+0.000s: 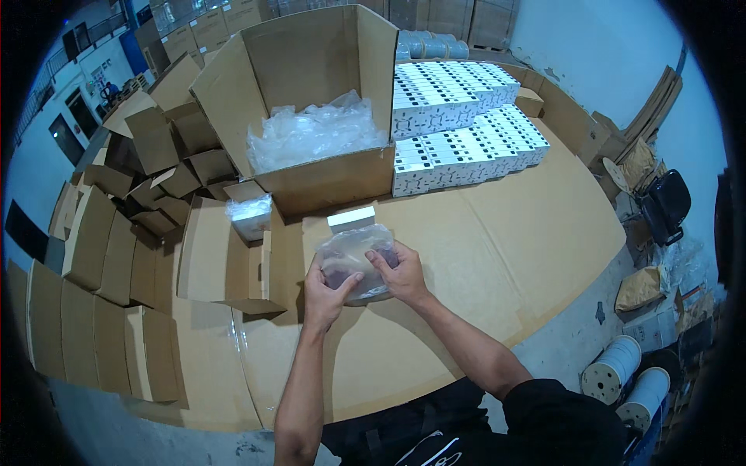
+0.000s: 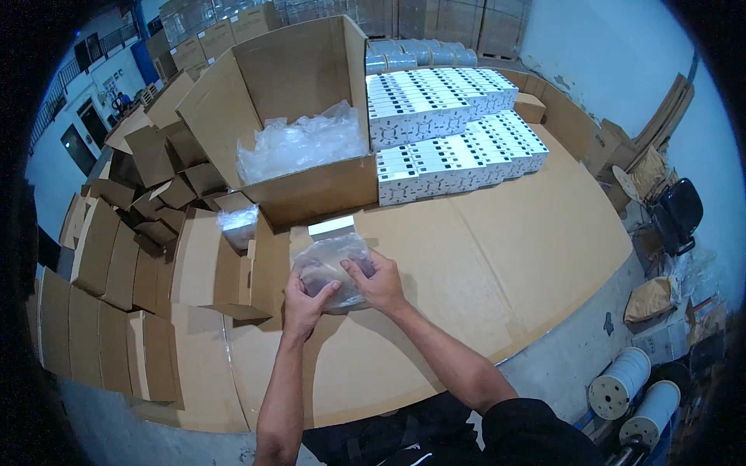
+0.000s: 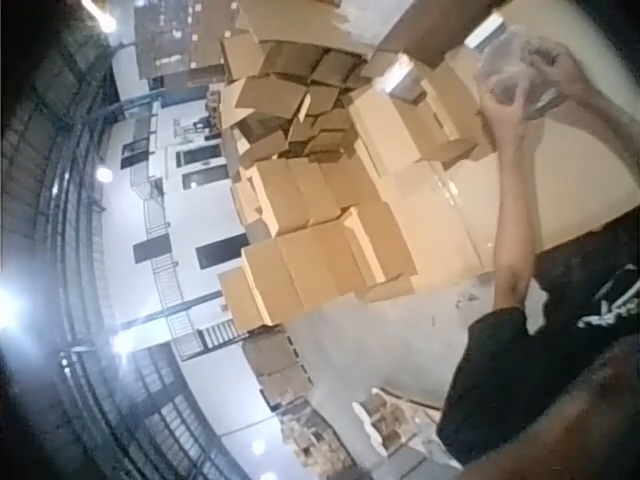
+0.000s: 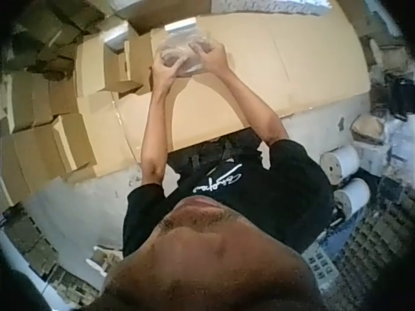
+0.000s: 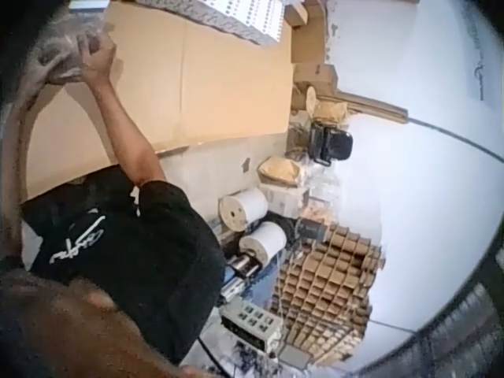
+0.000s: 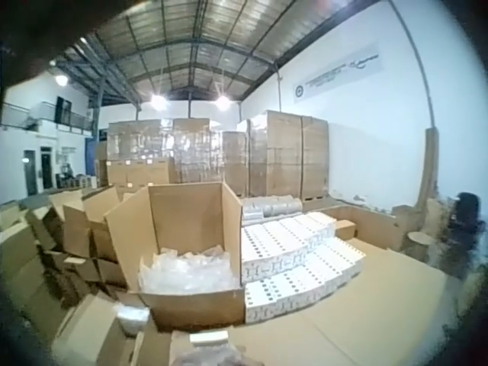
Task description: Packing small white electronics boxes into plastic bags and placing them into larger cardboard shipping boxes.
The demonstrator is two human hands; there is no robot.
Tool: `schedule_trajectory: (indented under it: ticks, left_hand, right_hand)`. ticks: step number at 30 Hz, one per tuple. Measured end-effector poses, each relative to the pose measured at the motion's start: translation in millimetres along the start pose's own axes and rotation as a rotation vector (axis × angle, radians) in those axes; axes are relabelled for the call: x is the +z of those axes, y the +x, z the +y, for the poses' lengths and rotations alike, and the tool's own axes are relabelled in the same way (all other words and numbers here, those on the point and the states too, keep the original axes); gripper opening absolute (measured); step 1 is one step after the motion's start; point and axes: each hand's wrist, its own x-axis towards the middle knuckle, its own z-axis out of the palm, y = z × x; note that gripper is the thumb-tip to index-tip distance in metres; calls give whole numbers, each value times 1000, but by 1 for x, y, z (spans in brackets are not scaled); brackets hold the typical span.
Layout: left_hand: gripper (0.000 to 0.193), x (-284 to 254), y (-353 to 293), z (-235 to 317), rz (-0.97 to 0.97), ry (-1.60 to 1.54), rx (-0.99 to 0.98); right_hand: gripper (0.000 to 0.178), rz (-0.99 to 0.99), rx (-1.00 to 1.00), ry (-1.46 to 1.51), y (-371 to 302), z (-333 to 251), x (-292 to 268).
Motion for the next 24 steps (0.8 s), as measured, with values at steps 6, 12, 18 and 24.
schedule_trajectory:
  ticks: [6,12,18,24]
  left_hand:
    - [45,-3,5,-1,-138,47,-77]
    - [47,-2,6,-3,-138,113,-105]
    - [46,-3,6,-6,-134,152,-42]
    - [41,-7,5,-8,-82,213,-35]
  right_hand:
    - [18,14,137,342,17,16,-19]
    - [17,189,-27,308,22,-8,-33]
    - [30,-19,-495,-447,26,-34,-35]
    - [19,-65,-660,-537,34,-34,-23]
